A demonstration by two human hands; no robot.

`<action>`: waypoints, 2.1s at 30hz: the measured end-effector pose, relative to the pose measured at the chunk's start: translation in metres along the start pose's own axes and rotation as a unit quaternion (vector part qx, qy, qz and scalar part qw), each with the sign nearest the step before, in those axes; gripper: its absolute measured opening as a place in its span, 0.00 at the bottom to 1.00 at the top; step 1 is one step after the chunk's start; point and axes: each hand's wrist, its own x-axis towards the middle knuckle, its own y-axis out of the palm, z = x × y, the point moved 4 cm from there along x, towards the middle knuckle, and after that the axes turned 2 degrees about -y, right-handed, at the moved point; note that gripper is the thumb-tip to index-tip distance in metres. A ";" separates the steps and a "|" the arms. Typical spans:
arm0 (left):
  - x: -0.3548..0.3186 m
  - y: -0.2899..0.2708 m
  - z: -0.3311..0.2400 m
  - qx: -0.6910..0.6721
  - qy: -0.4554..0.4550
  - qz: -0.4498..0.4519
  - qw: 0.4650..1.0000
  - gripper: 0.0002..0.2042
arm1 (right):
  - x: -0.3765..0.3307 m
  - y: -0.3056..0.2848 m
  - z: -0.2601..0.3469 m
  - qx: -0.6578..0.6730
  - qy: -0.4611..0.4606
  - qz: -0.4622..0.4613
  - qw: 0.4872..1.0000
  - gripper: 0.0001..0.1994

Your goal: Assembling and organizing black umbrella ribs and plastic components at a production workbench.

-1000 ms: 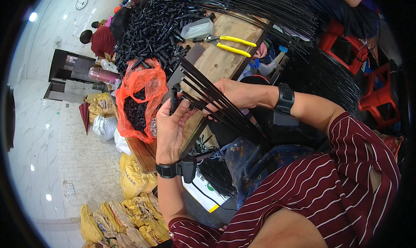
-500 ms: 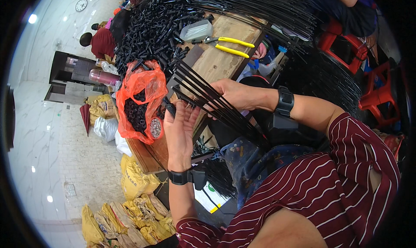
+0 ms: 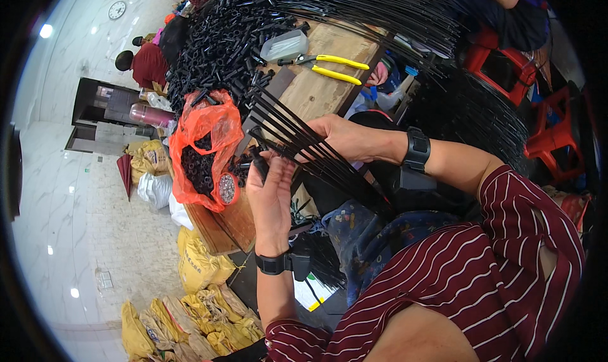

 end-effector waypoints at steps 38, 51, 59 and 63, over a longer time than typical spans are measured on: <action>-0.010 0.000 0.005 -0.013 0.045 -0.072 0.996 0.10 | 0.003 0.006 -0.008 -0.021 0.005 0.051 0.998 0.15; -0.008 -0.006 -0.003 -0.008 0.071 -0.049 0.996 0.12 | 0.014 0.007 -0.018 -0.033 0.000 0.016 0.999 0.11; -0.011 -0.016 -0.003 -0.034 0.063 -0.030 0.997 0.13 | 0.022 0.009 -0.030 0.067 0.072 0.064 0.993 0.10; -0.009 -0.029 -0.006 -0.045 0.027 -0.008 0.999 0.15 | 0.018 0.009 -0.029 0.046 0.155 0.067 0.984 0.10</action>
